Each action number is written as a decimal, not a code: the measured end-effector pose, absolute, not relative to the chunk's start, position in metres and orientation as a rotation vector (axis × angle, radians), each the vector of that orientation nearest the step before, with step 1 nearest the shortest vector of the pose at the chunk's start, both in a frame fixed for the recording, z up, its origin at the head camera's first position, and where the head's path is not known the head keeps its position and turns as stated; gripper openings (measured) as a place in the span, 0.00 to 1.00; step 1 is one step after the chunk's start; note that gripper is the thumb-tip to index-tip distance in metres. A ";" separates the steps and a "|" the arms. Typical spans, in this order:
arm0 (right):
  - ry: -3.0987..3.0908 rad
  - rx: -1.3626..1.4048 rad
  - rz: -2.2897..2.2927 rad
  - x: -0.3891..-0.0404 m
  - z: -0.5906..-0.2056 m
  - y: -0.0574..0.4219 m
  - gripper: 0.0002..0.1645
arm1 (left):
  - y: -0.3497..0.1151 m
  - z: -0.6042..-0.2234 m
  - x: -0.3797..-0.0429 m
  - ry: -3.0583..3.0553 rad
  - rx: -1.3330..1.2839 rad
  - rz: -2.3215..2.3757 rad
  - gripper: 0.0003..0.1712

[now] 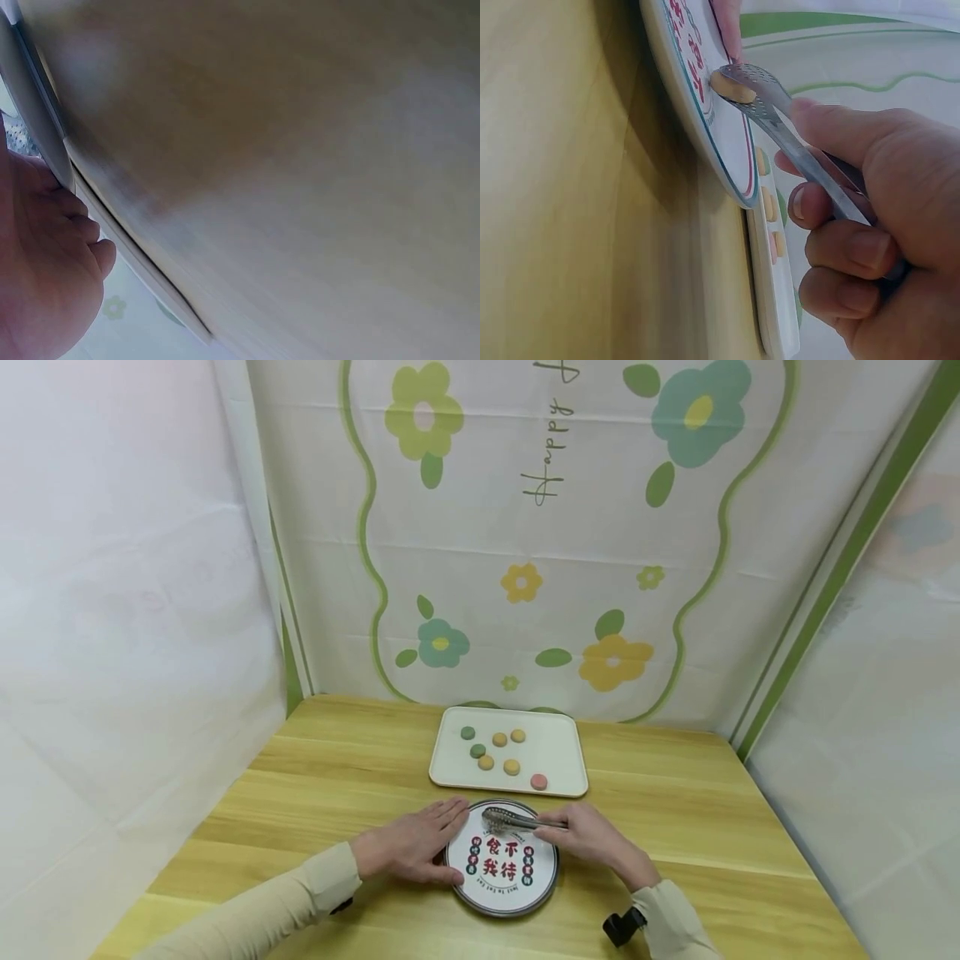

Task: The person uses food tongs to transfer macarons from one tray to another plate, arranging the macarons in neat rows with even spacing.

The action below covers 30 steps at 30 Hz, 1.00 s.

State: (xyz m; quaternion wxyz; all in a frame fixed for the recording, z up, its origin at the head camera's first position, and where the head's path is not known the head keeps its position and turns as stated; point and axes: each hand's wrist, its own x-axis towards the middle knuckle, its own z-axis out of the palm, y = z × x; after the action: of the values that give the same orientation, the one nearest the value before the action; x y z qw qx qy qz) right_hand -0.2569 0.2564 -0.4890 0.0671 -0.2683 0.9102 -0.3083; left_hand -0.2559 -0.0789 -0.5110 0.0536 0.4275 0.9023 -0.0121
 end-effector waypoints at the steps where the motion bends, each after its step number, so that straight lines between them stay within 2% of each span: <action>1: 2.744 -0.806 -0.933 -0.257 -0.489 0.257 0.20 | -0.079 -0.511 -0.256 2.740 1.295 -0.034 0.65; 6: 2.770 -0.776 -0.942 -0.259 -0.484 0.258 0.19 | -0.079 -0.510 -0.257 2.739 1.279 -0.028 0.65; 14: 2.788 -0.689 -0.937 -0.259 -0.477 0.257 0.26 | -0.080 -0.511 -0.257 2.735 1.282 -0.029 0.64; 22: 2.816 -0.734 -0.940 -0.261 -0.477 0.257 0.19 | -0.079 -0.509 -0.256 2.736 1.288 -0.030 0.64; 30: 2.864 -0.663 -0.949 -0.261 -0.475 0.254 0.25 | -0.080 -0.511 -0.255 2.744 1.293 -0.029 0.64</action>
State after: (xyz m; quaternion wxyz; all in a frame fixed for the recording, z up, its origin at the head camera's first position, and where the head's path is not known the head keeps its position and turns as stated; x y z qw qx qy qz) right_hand -0.2613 0.2540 -0.4750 0.0260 -0.2146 0.9268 -0.3070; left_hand -0.2551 -0.0798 -0.5106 0.0539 0.4256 0.9033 -0.0095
